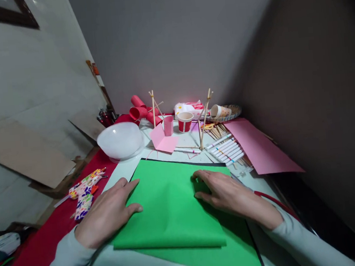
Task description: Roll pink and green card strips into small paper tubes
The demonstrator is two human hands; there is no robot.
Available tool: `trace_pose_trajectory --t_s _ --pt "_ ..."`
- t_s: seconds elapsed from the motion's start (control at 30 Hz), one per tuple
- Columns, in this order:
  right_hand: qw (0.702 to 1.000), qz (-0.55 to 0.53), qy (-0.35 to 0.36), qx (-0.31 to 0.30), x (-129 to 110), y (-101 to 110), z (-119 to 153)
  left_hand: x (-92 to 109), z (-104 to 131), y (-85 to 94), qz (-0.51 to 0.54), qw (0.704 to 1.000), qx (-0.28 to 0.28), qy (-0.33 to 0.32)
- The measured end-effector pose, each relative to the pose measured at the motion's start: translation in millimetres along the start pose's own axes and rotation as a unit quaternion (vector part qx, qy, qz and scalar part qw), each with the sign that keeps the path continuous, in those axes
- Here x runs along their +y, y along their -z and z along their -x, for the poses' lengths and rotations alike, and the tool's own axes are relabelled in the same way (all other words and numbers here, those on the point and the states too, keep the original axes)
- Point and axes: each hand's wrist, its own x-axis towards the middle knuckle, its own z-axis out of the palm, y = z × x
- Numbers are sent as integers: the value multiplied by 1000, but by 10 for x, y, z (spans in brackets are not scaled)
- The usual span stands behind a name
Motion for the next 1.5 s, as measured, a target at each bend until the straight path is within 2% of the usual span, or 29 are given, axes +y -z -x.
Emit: trace_pose_trajectory --t_s 0.13,0.23,0.4,0.53,0.7,0.97,1.1,1.2,1.27,1.37,1.43,1.5 --pt "1000 -13 15 16 0 50 2 105 -253 101 -49 999 -5 15" --pt "999 -13 19 29 -27 73 18 172 -472 161 -69 997 -18 -5" --pt "999 -14 20 38 -48 78 23 196 -776 254 -81 993 -71 -39" --pt "999 -27 3 21 -23 97 0 201 -918 294 -74 989 -116 -45" --pt "998 -57 -3 0 3 93 -24 176 -959 290 -64 987 -129 -69" --pt "995 -95 19 17 53 13 -21 149 -921 271 11 985 -142 -97" --pt "991 -127 7 33 43 23 -1 98 -892 256 55 983 -131 -115" --pt "986 -151 -11 68 26 37 -5 38 -842 289 92 983 -106 -120" --pt "969 -202 -24 138 26 39 -26 14 -798 342 115 983 -78 -120" --pt "904 -336 -12 264 49 21 -71 21 -728 438 152 981 -31 -117" --pt "871 -388 -5 302 77 1 -98 46 -684 491 196 974 7 -116" --pt "860 -399 -13 318 104 -10 -115 73 -646 531 225 966 38 -123"
